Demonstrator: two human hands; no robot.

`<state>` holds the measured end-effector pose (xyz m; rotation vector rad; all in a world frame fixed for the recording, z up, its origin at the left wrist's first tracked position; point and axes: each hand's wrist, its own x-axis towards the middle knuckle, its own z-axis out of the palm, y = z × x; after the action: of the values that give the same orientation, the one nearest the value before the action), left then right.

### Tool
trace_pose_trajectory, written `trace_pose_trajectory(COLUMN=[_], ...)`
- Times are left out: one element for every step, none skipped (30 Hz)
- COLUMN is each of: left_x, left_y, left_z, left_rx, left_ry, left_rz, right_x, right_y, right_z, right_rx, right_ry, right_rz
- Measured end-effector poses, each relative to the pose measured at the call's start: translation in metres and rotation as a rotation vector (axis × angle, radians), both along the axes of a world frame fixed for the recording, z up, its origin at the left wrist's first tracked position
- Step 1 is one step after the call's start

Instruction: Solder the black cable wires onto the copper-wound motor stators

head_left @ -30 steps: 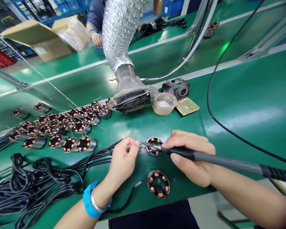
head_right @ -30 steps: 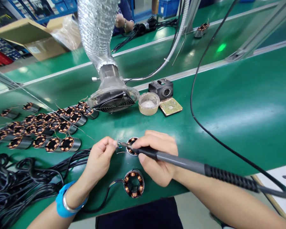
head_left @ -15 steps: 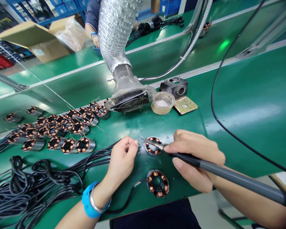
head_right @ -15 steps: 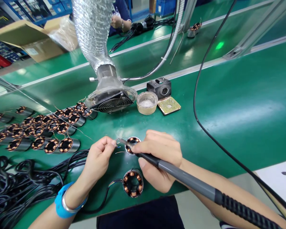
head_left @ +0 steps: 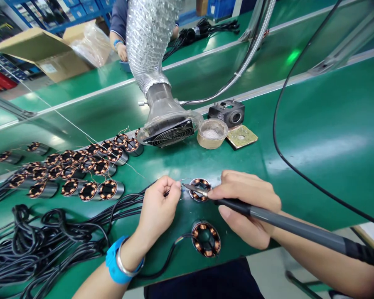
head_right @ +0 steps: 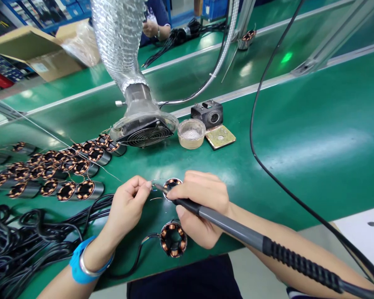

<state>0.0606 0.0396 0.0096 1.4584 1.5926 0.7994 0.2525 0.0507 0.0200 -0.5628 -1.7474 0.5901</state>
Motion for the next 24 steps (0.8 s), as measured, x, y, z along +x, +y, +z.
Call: trace_pose_trajectory(left_x=[-0.0001, -0.0003, -0.0005, -0.0007, -0.001, -0.0012, -0.0014, -0.0017, -0.0018, -0.002, -0.0021, -0.0022, -0.0023, -0.0024, -0.0024, -0.0025, -0.0025, -0.0025, -0.0024, -0.0024, -0.0023, -0.0022, -0.0021, -0.0021], left_y=[0.0003, 0.0006, 0.0007, 0.0008, 0.0007, 0.0006, 0.0005, 0.0005, 0.0004, 0.0004, 0.0005, 0.0006, 0.0006, 0.0006, 0.0005, 0.0002, -0.0001, -0.0004, -0.0007, -0.0009, -0.001, -0.0009, -0.0007, -0.0003], left_z=[0.0006, 0.001, 0.0013, 0.0014, 0.0013, 0.0013, 0.0012, 0.0011, 0.0011, 0.0012, 0.0014, 0.0017, 0.0021, 0.0025, 0.0029, 0.0034, 0.0038, 0.0042, 0.0046, 0.0049, 0.0051, 0.0053, 0.0053, 0.0053], left_rx=[0.005, 0.009, 0.013, 0.016, 0.017, 0.016, 0.015, 0.016, 0.018, 0.02, 0.021, 0.022, 0.023, 0.023, 0.025, 0.027, 0.029, 0.029, 0.029, 0.028, 0.028, 0.028, 0.029, 0.031], left_ry=[0.009, 0.017, 0.023, 0.028, 0.032, 0.034, 0.037, 0.039, 0.041, 0.044, 0.046, 0.05, 0.054, 0.058, 0.062, 0.065, 0.068, 0.072, 0.075, 0.079, 0.083, 0.086, 0.089, 0.091], left_rz=[-0.005, -0.009, -0.012, -0.016, -0.018, -0.02, -0.021, -0.022, -0.023, -0.024, -0.026, -0.027, -0.029, -0.032, -0.033, -0.036, -0.038, -0.042, -0.045, -0.046, -0.047, -0.048, -0.047, -0.047], right_x=[-0.0002, -0.0002, -0.0001, 0.0002, 0.0007, 0.0013, 0.0021, 0.0029, 0.0037, 0.0044, 0.0049, 0.0053, 0.0055, 0.0055, 0.0053, 0.0051, 0.0048, 0.0044, 0.004, 0.0037, 0.0034, 0.0032, 0.0031, 0.0031], right_y=[0.0001, 0.0003, 0.0004, 0.0005, 0.0006, 0.0007, 0.0007, 0.0008, 0.0009, 0.001, 0.0011, 0.0011, 0.0011, 0.001, 0.001, 0.0009, 0.0008, 0.0007, 0.0006, 0.0006, 0.0006, 0.0006, 0.0006, 0.0006], right_z=[-0.0001, -0.0003, -0.0004, -0.0005, -0.0004, -0.0002, 0.0001, 0.0004, 0.0008, 0.0012, 0.0014, 0.0015, 0.0015, 0.0014, 0.0011, 0.0008, 0.0005, 0.0003, 0.0001, 0.0, 0.0001, 0.0002, 0.0003, 0.0004], right_rx=[0.002, 0.003, 0.004, 0.005, 0.005, 0.005, 0.007, 0.008, 0.008, 0.009, 0.01, 0.011, 0.01, 0.009, 0.01, 0.009, 0.005, 0.004, 0.003, 0.005, 0.008, 0.011, 0.014, 0.015], right_ry=[0.004, 0.006, 0.005, 0.005, 0.006, 0.008, 0.013, 0.019, 0.023, 0.027, 0.029, 0.031, 0.032, 0.032, 0.032, 0.029, 0.025, 0.024, 0.023, 0.024, 0.026, 0.03, 0.032, 0.032], right_rz=[0.0, 0.0, 0.001, 0.001, -0.002, -0.006, -0.013, -0.02, -0.027, -0.032, -0.035, -0.038, -0.04, -0.04, -0.041, -0.041, -0.037, -0.034, -0.031, -0.029, -0.026, -0.023, -0.023, -0.022])
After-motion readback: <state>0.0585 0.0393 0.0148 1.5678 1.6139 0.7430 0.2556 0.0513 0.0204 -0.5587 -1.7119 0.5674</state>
